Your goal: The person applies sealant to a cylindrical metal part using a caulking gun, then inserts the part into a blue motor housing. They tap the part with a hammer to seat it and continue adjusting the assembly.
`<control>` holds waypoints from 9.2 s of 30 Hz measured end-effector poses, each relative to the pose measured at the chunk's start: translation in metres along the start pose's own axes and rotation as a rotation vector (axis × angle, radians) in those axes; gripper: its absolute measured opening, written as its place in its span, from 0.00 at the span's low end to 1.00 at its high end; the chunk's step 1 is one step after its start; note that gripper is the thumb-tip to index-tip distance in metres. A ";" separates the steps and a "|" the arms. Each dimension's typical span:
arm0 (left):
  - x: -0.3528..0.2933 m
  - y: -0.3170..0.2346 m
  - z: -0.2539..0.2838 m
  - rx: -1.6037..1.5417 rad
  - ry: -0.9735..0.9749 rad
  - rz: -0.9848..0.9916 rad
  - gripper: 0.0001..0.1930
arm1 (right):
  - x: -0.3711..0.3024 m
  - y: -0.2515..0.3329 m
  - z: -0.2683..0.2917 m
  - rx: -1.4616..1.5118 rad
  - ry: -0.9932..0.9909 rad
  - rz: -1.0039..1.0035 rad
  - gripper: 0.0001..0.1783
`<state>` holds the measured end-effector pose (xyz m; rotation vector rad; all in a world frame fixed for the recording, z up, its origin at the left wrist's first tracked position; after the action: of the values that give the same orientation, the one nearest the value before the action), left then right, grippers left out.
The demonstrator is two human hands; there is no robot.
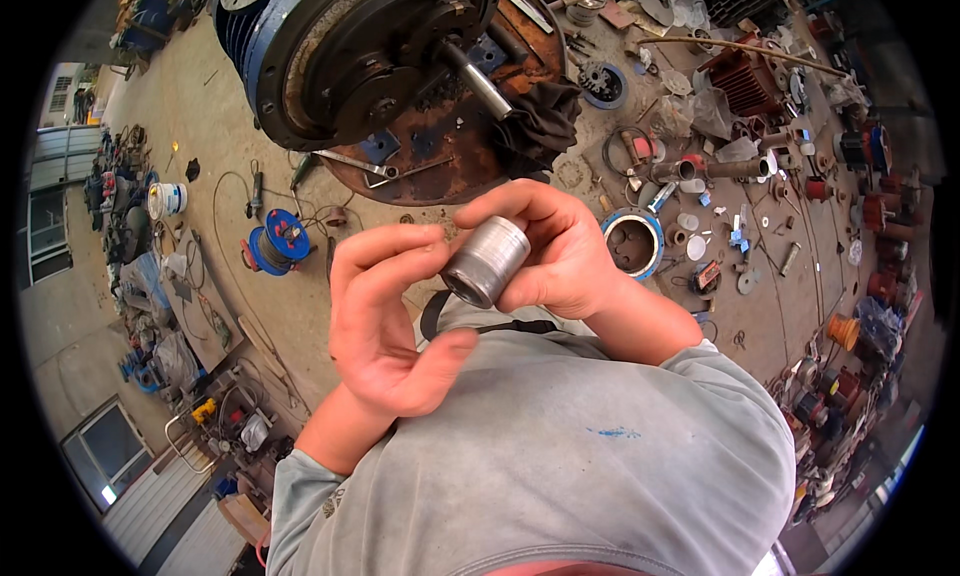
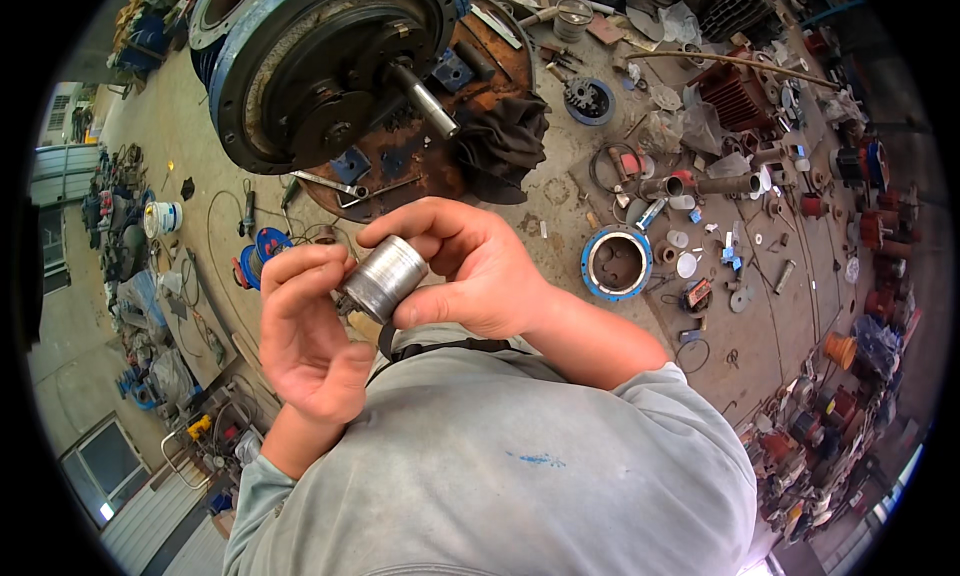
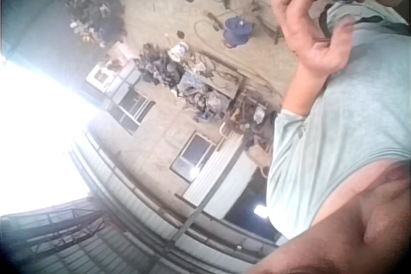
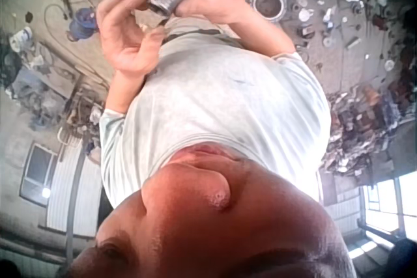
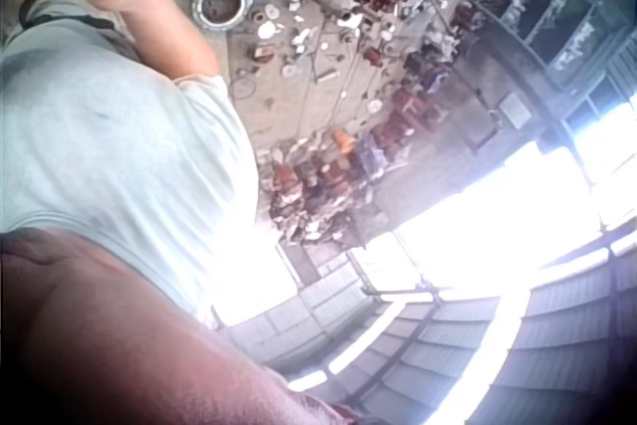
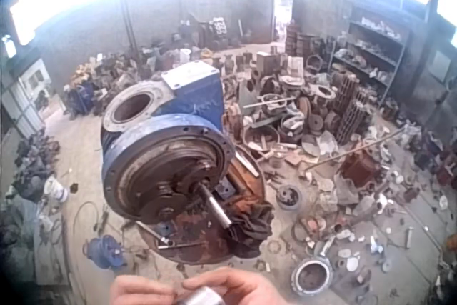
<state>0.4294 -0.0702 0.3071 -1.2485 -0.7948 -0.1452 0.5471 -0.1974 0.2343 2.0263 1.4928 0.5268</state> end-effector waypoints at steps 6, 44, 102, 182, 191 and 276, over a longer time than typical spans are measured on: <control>0.000 0.000 0.019 0.024 0.082 0.045 0.13 | -0.003 0.005 -0.005 -0.164 -0.039 0.005 0.38; -0.025 0.015 0.030 -0.010 0.125 0.645 0.42 | 0.005 0.000 -0.012 -0.569 -0.202 0.107 0.31; -0.003 0.021 0.021 0.547 0.738 -0.085 0.22 | -0.032 -0.029 0.017 -0.470 -0.394 0.045 0.20; 0.134 0.167 0.146 0.658 0.074 -0.180 0.28 | 0.120 0.037 0.084 -1.513 -1.027 -0.641 0.19; 0.132 0.156 0.138 0.699 0.007 -0.210 0.25 | -0.156 -0.034 0.053 -1.036 -1.418 -0.942 0.23; -0.016 0.074 -0.097 -0.585 1.035 -0.712 0.34 | -0.059 -0.016 -0.117 0.716 -1.135 0.922 0.43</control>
<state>0.4999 -0.1351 0.2298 -1.1426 -0.2252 -1.5559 0.4464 -0.2259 0.3146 2.6914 -0.0242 -0.8913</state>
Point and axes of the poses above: each hand's wrist, its own x-axis towards the middle knuckle, its own z-axis out of the back of the hand, y = z × x, the point moved 3 cm from there along x, towards the middle knuckle, and after that the axes turned 12 degrees about -z, right-handed, at the moved point
